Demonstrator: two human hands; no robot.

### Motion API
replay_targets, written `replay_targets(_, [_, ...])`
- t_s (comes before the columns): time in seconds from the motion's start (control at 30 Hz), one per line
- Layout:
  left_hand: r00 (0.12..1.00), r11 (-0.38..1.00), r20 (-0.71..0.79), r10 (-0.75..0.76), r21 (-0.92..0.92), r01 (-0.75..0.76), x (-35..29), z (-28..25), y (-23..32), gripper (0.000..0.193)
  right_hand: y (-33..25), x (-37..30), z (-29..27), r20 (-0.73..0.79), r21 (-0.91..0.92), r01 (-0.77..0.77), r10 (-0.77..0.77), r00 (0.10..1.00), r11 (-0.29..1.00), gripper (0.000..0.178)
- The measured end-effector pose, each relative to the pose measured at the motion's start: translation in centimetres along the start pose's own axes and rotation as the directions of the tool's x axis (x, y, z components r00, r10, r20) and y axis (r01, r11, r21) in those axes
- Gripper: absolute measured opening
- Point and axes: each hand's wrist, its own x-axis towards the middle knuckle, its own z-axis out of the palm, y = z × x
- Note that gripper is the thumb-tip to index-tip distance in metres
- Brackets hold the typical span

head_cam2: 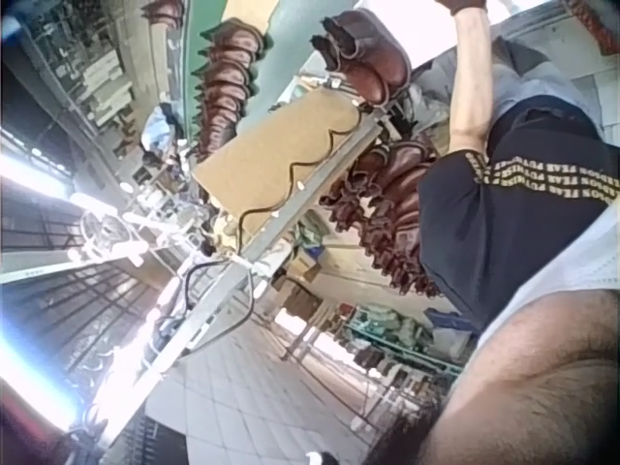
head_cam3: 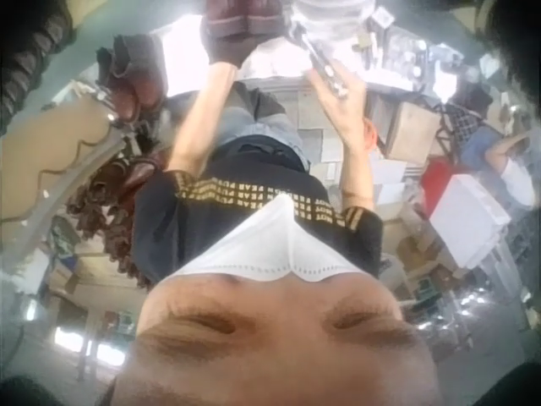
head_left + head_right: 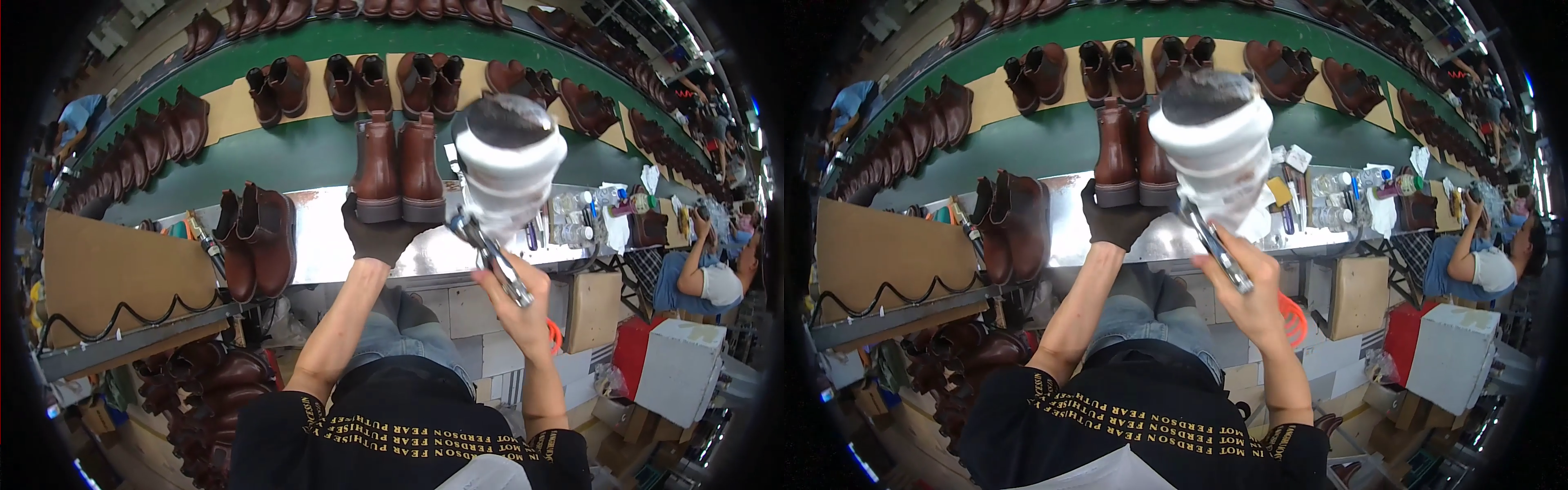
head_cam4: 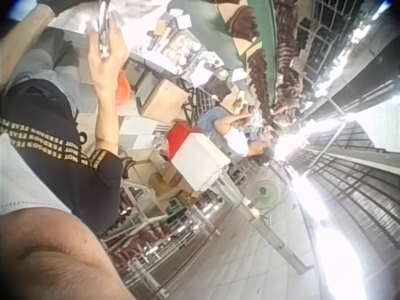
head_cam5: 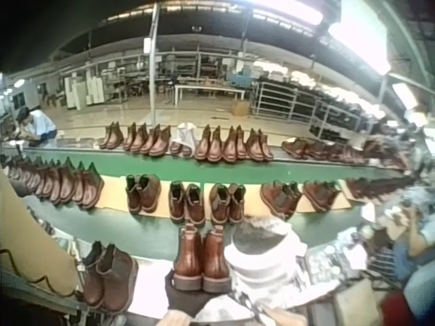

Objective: Inspecting and cleaning brown leather boots on a factory production line.

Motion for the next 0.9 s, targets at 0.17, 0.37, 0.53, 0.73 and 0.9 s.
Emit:
replay_targets(0.17, [0.998,0.984,-0.056,0.010,-0.178,-0.020,0.1,1.0,0.0,0.054,0.7,0.8,-0.3,-0.155,-0.057,0.113,-0.120,0.981,0.992,0.040])
replay_targets(0.37, [0.987,0.205,0.095,0.132,0.971,-0.121,-0.3,0.7,0.1,0.052,0.1,-1.9,-2.4,-0.013,-0.043,-0.099,0.099,0.995,0.994,0.038])
replay_targets(0.53, [0.993,0.645,-0.011,0.119,0.761,-0.069,-0.9,0.2,0.8,0.050,4.5,2.9,2.0,-0.214,0.184,-0.069,0.109,0.971,0.981,0.015])
replay_targets(0.73, [0.932,0.356,-0.107,0.347,0.934,-0.025,-3.6,0.0,1.7,0.071,18.8,6.0,6.0,-0.253,0.282,-0.182,0.256,0.933,0.942,0.025])
replay_targets(0.9, [0.989,-0.492,0.127,-0.077,0.858,-0.149,-3.7,-7.4,5.1,0.045,28.0,6.6,6.2,-0.225,0.422,-0.358,0.478,0.849,0.833,0.025])
